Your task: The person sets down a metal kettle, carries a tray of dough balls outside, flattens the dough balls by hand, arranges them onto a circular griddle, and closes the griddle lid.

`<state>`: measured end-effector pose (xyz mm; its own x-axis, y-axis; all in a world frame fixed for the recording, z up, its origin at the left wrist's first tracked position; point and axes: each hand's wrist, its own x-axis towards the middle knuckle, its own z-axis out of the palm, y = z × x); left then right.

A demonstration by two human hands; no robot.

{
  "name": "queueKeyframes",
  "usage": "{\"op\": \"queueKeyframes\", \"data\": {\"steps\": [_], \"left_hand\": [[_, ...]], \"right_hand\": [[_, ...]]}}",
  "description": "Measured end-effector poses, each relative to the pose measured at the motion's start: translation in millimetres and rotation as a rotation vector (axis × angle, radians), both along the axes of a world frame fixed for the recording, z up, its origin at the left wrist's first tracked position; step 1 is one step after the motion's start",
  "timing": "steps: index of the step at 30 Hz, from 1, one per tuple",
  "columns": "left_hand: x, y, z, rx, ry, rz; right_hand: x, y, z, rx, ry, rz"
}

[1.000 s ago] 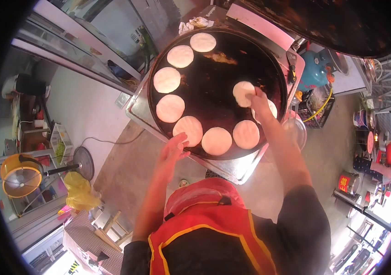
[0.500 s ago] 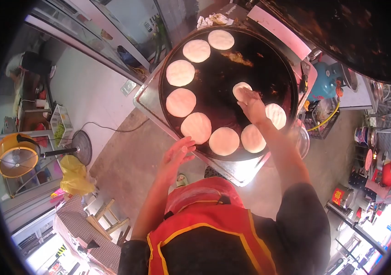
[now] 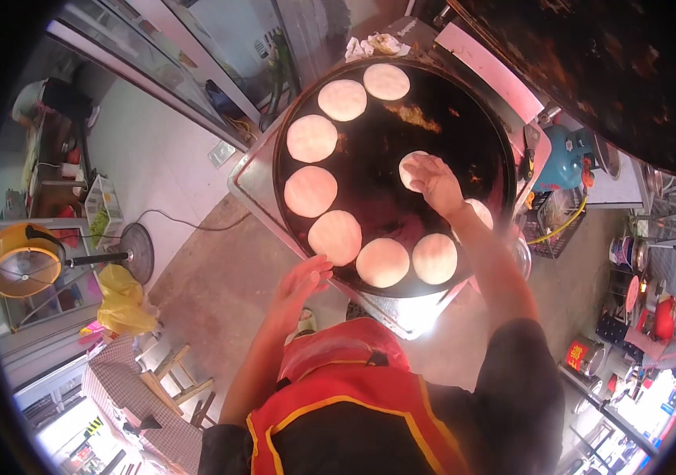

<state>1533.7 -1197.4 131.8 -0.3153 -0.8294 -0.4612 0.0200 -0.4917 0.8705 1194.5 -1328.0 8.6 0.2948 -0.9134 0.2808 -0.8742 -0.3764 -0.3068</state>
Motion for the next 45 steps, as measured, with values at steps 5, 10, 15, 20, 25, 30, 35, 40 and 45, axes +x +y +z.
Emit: {"op": "queueKeyframes", "data": {"steps": [5, 10, 15, 20, 25, 30, 35, 40, 45], "left_hand": [[11.0, 19.4, -7.6, 0.052, -0.026, 0.059], [14.6, 21.5, -5.5, 0.051, -0.08, 0.101], [19.1, 37.1, -7.4, 0.094, -0.089, 0.142], [16.2, 36.6, -9.1, 0.096, -0.087, 0.165], [15.6, 42.0, -8.5, 0.078, -0.072, 0.168], [18.9, 48.7, -10.9, 0.096, -0.08, 0.175], [16.8, 40.4, -6.8, 0.069, -0.077, 0.164], [19.0, 41.8, -3.8, 0.062, -0.047, 0.121], [18.6, 39.1, -7.7, 0.065, -0.045, 0.152]], "right_hand": [[-17.0, -52.2, -16.5, -0.067, 0.074, -0.202], [-39.1, -115.1, -14.3, -0.082, 0.023, -0.343], [-51.4, -134.9, -26.1, -0.15, -0.18, -0.377], [-23.5, -144.5, -39.4, -0.166, 0.086, -0.618], [-31.8, -140.1, -42.0, -0.012, 0.1, -0.549], [-16.4, -125.2, -41.7, -0.034, 0.119, -0.379], [-11.6, -125.2, -30.8, -0.014, 0.166, -0.313], [-35.6, -118.7, -36.1, -0.022, 0.052, -0.476], [-45.5, -126.6, -37.0, 0.002, 0.117, -0.442]]}}
